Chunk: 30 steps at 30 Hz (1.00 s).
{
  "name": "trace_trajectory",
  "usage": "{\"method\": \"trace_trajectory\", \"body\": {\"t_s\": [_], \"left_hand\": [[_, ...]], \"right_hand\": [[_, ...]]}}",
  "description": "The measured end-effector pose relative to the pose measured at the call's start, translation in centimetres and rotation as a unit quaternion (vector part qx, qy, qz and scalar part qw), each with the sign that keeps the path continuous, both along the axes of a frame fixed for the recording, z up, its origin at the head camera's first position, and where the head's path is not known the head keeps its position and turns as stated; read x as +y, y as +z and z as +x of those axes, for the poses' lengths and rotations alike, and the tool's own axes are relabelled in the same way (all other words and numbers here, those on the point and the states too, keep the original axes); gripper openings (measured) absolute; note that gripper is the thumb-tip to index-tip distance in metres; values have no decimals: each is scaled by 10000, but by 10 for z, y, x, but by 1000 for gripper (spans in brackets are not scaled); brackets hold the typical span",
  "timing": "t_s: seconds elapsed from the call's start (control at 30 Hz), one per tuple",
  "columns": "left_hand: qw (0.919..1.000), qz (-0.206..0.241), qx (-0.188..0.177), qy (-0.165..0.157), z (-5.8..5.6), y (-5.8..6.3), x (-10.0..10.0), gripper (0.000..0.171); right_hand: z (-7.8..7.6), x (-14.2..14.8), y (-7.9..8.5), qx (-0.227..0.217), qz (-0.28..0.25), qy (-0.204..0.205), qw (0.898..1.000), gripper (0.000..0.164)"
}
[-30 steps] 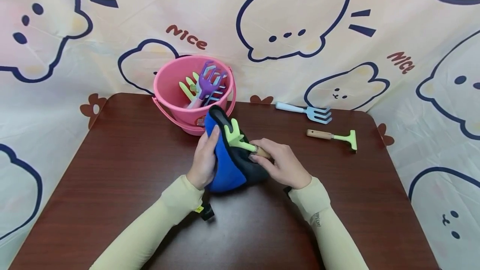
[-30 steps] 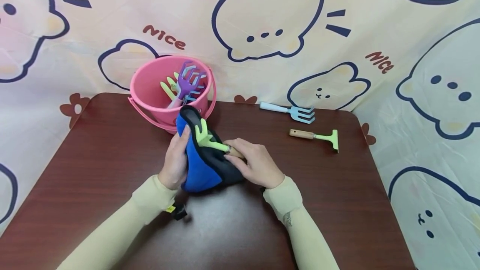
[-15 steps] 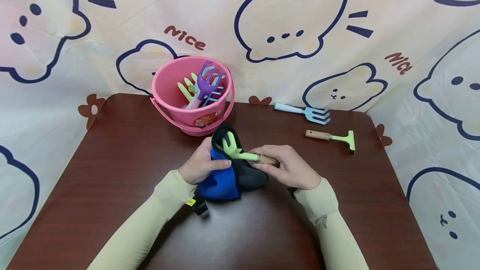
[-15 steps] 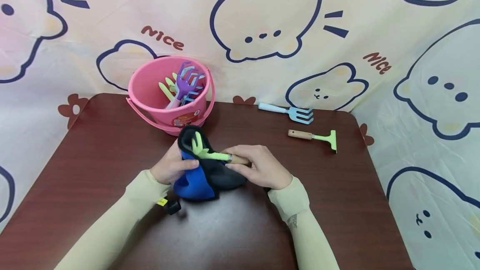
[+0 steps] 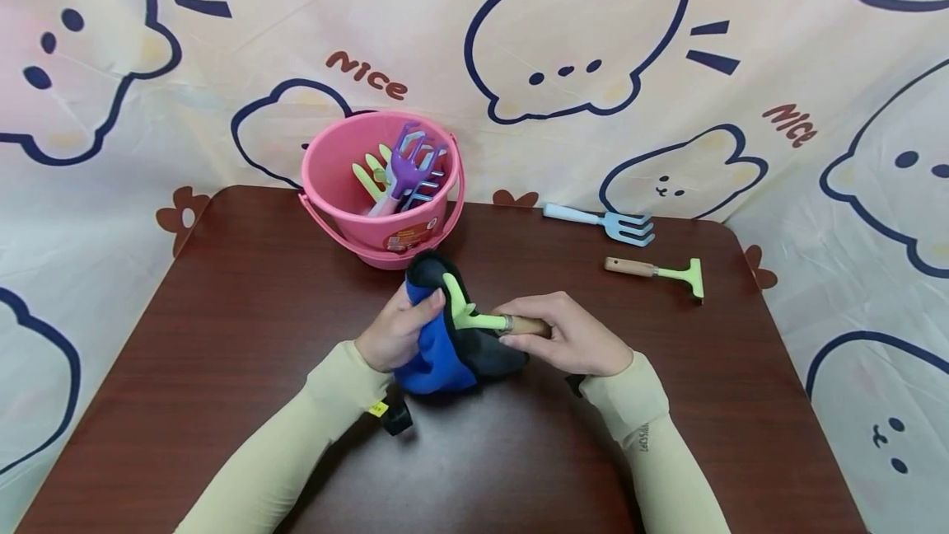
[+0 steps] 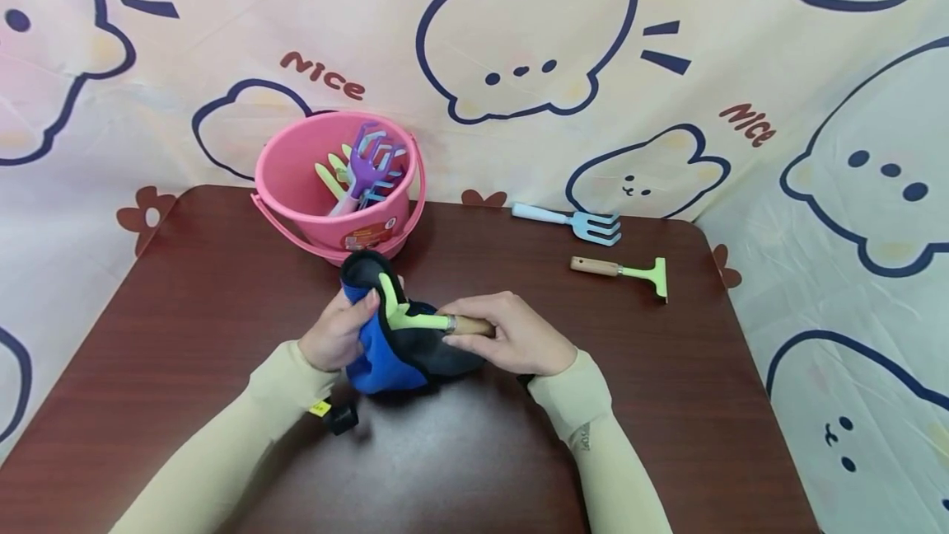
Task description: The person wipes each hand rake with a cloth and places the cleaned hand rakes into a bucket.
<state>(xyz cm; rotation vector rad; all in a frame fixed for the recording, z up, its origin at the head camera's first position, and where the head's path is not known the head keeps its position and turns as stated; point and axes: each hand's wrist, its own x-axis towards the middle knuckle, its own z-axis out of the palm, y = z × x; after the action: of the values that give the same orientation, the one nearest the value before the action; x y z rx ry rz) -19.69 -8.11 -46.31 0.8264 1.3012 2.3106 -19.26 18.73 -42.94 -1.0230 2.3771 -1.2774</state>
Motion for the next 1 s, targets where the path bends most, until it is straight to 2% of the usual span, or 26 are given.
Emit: {"method": "trace_trajectory", "body": {"t_s": [0.1, 0.17, 0.23, 0.33, 0.4, 0.47, 0.5, 0.57, 0.63, 0.67, 0.7, 0.73, 0.77, 0.8, 0.83, 0.9, 0.93, 1.0], "left_hand": [[9982, 86, -400, 449, 6, 7, 8, 21], [9926, -40, -891, 824, 9, 12, 14, 24], [9827, -153, -1463, 1127, 12, 16, 18, 27], [9610, -282, -2217, 1626, 10, 20, 22, 29], [9483, -347, -2487, 1939, 6, 21, 19, 32], [9434, -204, -2599, 2050, 0, 21, 12, 36], [9453, -130, -2539, 2044, -2, 22, 8, 39], [9567, -230, -2136, 1963, -5, 22, 0, 41], [9731, -526, -1401, 1753, -7, 21, -5, 44], [9770, -888, -844, 1743, -7, 21, -7, 47], [9742, -1362, -169, 1794, -7, 21, -9, 52], [9635, -1870, 526, 1844, -7, 21, -10, 53], [9470, -2330, 1204, 1857, -8, 21, -11, 54], [9257, -2729, 1881, 1825, -8, 22, -12, 54], [8991, -3087, 2525, 1805, -8, 23, -12, 51], [8347, -3595, 3780, 1766, -7, 27, -12, 38], [8062, -3725, 4285, 1661, -7, 29, -12, 32], [7602, -3749, 5101, 1460, -4, 32, -9, 24]], "right_hand": [[-1, 2, 2, 22, -67, -85, 9999, 31], [-1, 3, 2, 66, -48, -149, 9999, 31], [-3, 5, 2, 88, 11, -194, 9998, 30], [-4, 6, 3, 28, 97, -196, 9998, 29], [-3, 7, 3, -22, 152, -152, 9998, 29], [-2, 8, 4, 50, 219, -140, 9996, 29], [-1, 8, 4, 141, 258, -132, 9995, 29], [0, 10, 5, 348, 340, -185, 9986, 31], [0, 11, 7, 621, 436, -289, 9967, 31], [0, 12, 7, 751, 493, -347, 9954, 31], [1, 13, 8, 851, 556, -399, 9940, 31], [1, 14, 9, 909, 615, -444, 9930, 31], [2, 14, 10, 953, 675, -468, 9921, 32], [2, 14, 11, 998, 755, -467, 9910, 31], [3, 14, 11, 997, 822, -441, 9906, 31], [3, 14, 11, 897, 923, -336, 9911, 32], [4, 13, 11, 832, 950, -259, 9916, 31], [5, 13, 10, 689, 960, -74, 9930, 30]]}}
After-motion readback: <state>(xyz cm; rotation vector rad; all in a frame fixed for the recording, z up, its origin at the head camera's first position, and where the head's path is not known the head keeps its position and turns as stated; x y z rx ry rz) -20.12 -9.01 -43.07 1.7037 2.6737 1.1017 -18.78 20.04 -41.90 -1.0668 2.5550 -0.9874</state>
